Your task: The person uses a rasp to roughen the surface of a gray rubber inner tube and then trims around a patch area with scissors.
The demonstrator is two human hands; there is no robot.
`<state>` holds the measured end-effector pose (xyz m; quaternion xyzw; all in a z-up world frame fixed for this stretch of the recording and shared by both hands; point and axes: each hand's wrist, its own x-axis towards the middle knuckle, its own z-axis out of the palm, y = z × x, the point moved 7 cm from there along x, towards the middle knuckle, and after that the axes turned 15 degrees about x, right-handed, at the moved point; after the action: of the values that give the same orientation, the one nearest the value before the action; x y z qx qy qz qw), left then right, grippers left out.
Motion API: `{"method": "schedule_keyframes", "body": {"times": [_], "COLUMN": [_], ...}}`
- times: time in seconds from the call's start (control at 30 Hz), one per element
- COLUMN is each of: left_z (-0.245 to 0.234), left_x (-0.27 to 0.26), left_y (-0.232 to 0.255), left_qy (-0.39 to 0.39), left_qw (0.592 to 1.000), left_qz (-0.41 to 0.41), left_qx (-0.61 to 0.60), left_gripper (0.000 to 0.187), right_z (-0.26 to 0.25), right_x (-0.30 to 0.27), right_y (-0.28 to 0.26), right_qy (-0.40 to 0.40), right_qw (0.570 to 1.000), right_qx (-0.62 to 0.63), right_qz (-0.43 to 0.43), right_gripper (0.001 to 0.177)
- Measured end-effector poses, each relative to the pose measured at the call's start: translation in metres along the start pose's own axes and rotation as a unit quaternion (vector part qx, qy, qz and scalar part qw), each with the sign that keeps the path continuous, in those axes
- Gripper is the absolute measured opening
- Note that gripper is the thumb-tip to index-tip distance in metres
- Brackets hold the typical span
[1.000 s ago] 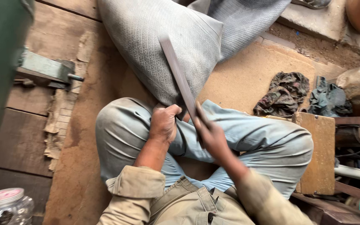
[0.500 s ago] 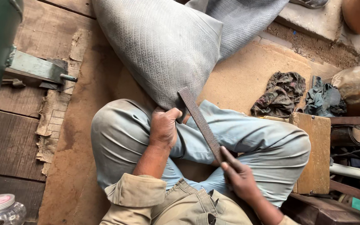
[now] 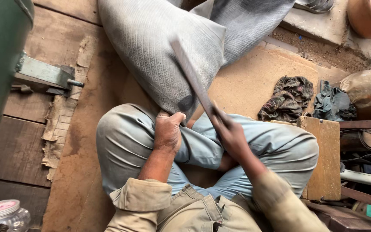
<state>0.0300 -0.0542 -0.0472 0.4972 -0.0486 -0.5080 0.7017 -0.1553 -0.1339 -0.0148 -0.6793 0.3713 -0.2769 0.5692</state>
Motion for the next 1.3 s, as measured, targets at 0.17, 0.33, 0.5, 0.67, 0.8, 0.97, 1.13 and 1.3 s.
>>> {"method": "schedule_keyframes", "body": {"times": [0.17,0.33,0.5,0.67,0.8,0.97,1.13,1.3], "left_z": [-0.004,-0.006,-0.001,0.000,-0.002,0.003,0.007,0.006], "left_x": [0.008,0.010,0.007,0.002,0.003,0.007,0.004,0.002], "left_y": [-0.013,-0.018,-0.006,-0.001,-0.009,-0.021,-0.001,0.001], "left_qy": [-0.001,-0.019,-0.029,-0.014,-0.018,-0.057,-0.083,-0.055], "left_qw": [0.999,0.999,0.999,1.000,1.000,0.996,0.995,0.997], "left_qz": [-0.048,-0.026,-0.006,0.010,-0.005,-0.064,-0.044,-0.049], "left_qx": [-0.018,0.032,0.035,0.010,-0.010,0.028,0.042,0.039], "left_gripper": [0.024,0.010,0.020,0.032,0.034,0.018,0.026,0.027], "right_z": [-0.014,0.037,0.060,0.009,-0.016,0.019,0.050,0.017], "right_x": [-0.118,-0.047,0.063,0.003,-0.103,-0.081,0.057,0.038], "right_y": [0.022,0.006,-0.008,-0.013,0.016,0.016,0.001,0.001], "right_qy": [0.037,0.029,0.037,0.004,0.036,0.060,0.054,0.070], "right_qw": [0.974,0.984,0.982,1.000,0.972,0.967,0.982,0.984], "right_qx": [0.038,0.022,0.170,-0.001,0.026,0.056,0.140,0.124], "right_qz": [0.220,0.176,0.067,-0.019,0.231,0.241,0.112,0.105], "right_gripper": [0.054,0.054,0.054,0.044,0.051,0.052,0.051,0.053]}}
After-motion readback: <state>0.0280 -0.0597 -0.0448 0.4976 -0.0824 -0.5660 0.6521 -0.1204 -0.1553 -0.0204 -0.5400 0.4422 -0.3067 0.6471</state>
